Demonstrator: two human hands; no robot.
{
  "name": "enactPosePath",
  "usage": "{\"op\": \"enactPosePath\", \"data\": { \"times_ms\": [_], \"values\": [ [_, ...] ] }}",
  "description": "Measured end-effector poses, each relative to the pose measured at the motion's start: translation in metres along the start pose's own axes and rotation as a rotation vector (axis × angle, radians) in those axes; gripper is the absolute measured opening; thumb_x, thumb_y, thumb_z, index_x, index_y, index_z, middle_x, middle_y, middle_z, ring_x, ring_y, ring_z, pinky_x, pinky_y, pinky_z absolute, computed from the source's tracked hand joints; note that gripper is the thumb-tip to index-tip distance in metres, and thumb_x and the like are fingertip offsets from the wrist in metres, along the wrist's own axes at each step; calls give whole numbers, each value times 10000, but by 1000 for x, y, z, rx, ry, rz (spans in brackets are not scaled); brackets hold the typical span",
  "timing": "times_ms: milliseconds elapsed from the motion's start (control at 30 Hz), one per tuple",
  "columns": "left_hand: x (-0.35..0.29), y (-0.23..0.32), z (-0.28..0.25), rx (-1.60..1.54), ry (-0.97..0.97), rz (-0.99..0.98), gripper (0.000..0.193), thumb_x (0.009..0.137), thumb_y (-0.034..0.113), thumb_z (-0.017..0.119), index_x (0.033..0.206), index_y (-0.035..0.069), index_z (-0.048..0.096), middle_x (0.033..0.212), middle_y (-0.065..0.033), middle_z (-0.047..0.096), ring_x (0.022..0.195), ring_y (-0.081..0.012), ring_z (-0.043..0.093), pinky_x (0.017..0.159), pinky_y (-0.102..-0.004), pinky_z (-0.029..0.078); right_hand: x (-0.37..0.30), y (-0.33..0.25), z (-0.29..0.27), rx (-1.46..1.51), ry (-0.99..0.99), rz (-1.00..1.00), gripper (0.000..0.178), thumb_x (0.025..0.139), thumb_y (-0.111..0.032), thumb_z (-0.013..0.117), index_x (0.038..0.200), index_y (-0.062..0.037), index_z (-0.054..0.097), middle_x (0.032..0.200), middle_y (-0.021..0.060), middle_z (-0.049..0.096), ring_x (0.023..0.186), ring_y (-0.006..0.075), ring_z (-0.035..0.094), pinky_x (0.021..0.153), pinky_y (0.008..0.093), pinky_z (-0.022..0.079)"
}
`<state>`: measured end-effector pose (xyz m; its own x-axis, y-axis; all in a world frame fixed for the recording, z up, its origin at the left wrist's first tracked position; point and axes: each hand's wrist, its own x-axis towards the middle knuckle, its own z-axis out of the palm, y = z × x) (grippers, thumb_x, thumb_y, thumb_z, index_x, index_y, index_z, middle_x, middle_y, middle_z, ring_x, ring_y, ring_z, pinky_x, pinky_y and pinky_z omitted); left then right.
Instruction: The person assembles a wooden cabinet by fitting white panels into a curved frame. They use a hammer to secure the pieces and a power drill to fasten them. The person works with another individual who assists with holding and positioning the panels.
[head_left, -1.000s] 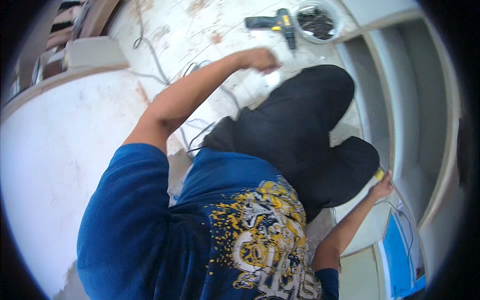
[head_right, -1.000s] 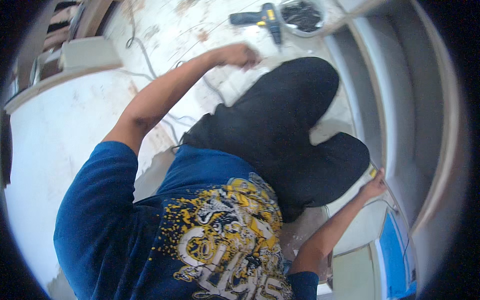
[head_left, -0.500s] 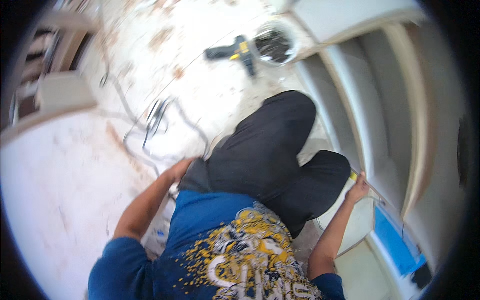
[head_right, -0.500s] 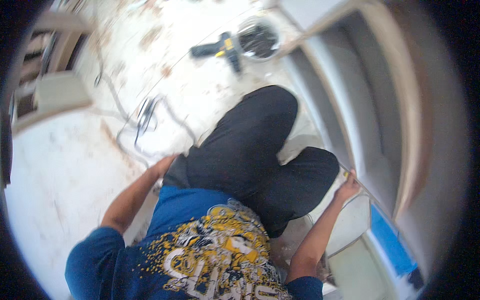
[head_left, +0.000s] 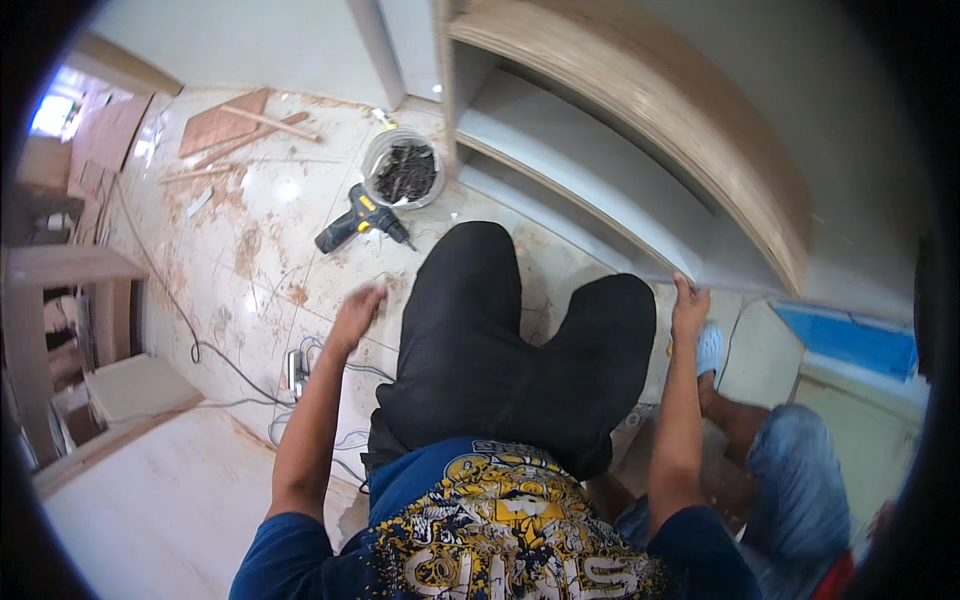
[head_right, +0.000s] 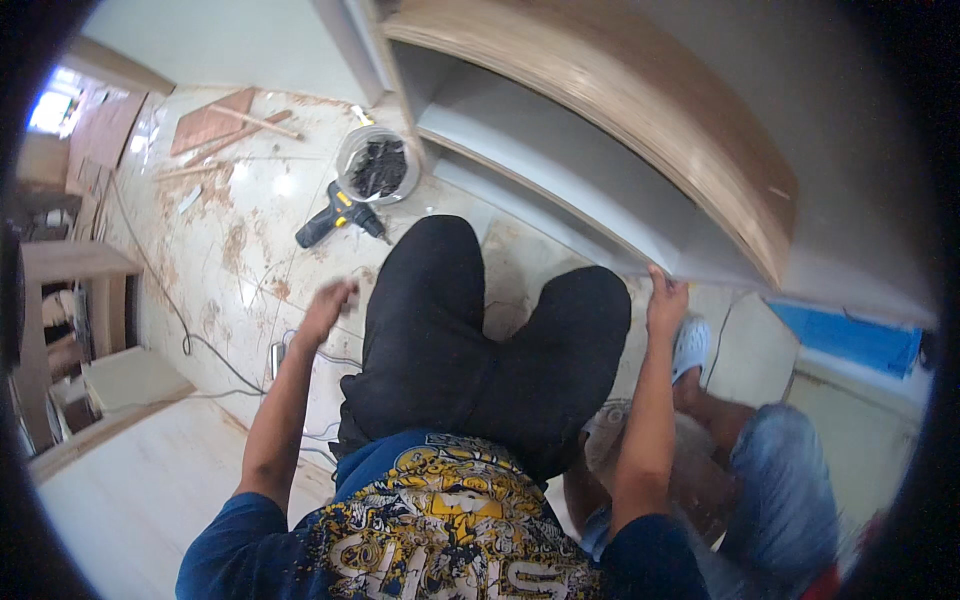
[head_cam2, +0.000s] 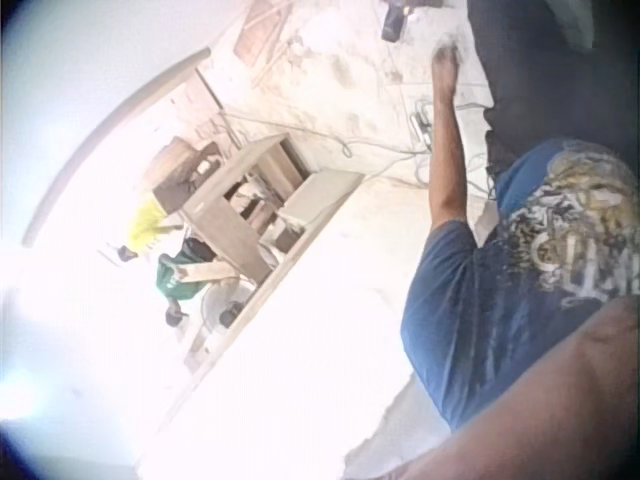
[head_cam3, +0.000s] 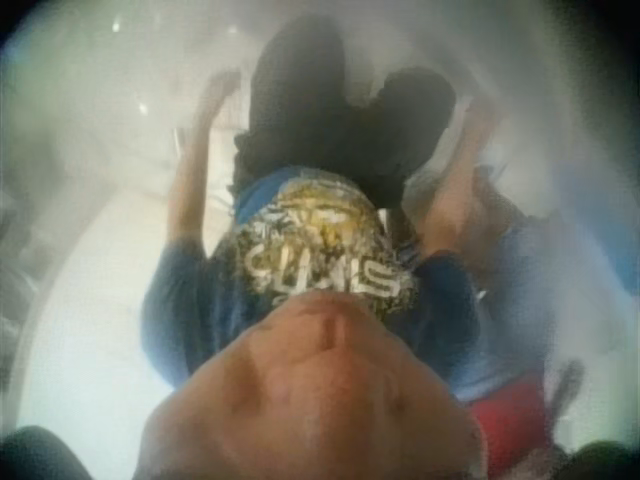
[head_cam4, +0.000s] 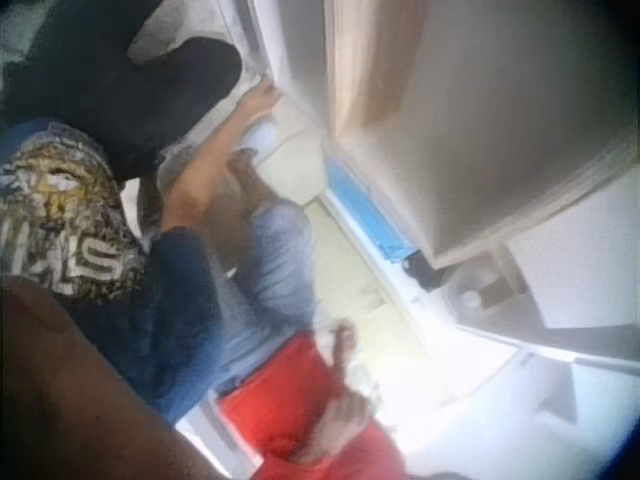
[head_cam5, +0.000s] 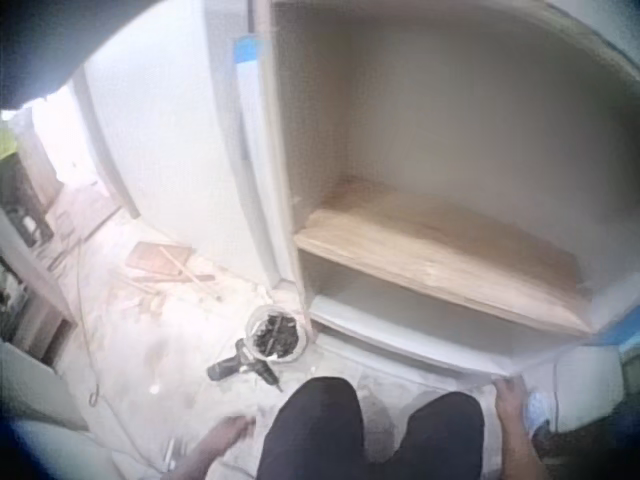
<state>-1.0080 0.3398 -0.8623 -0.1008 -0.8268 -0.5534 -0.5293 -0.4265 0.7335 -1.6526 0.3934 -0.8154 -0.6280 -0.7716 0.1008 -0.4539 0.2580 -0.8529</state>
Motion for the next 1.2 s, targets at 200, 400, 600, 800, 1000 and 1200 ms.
{"op": "enactPosePath", "data": {
  "times_ms": [200, 400, 600, 800, 1000, 1200],
  "values": [
    [127, 214, 29, -176, 354, 659, 457, 885, 341, 750, 1124, -20, 604, 1036, -172, 666, 801, -212, 618, 723, -364, 501, 10, 12, 1, -115, 52, -82, 383, 859, -311, 796, 968, 33, 669, 925, 111, 731, 851, 140, 648, 776, 317, 511],
    [172, 256, 15, 209, 280, 731, 411, 780, 316, 835, 927, -29, 668, 777, -146, 688, 712, -240, 643, 690, -369, 509, 6, -3, -7, -160, 28, -58, 406, 833, -299, 819, 991, 39, 658, 857, 130, 739, 800, 159, 674, 765, 317, 522],
    [189, 249, 3, 210, 166, 653, 338, 824, 240, 806, 894, -58, 661, 719, -107, 695, 631, -167, 647, 614, -302, 511, 1, -6, -13, -101, -27, 20, 424, 845, -310, 801, 1029, 39, 646, 901, 125, 738, 810, 157, 672, 763, 326, 527],
    [184, 258, 11, 310, 191, 592, 327, 834, 232, 796, 920, -60, 677, 752, -145, 721, 664, -182, 695, 640, -305, 533, 1, 4, -16, -17, -68, -7, 482, 843, -355, 789, 1119, 15, 651, 994, 168, 733, 906, 241, 712, 813, 352, 534],
    [181, 259, 8, 548, 293, 615, 401, 853, 339, 772, 809, -50, 684, 704, -191, 686, 629, -292, 687, 631, -377, 534, -6, -31, -10, -37, 44, 153, 580, 815, -390, 810, 1182, 24, 634, 1011, 199, 726, 995, 315, 703, 862, 395, 531],
    [88, 288, 70, 708, 133, 631, 313, 932, 281, 671, 797, -1, 688, 793, -241, 670, 761, -417, 661, 682, -475, 501, -44, -77, -6, -282, 373, 109, 472, 919, -387, 690, 1173, 8, 641, 1115, 225, 692, 1052, 370, 662, 926, 415, 505]
  ]
}}
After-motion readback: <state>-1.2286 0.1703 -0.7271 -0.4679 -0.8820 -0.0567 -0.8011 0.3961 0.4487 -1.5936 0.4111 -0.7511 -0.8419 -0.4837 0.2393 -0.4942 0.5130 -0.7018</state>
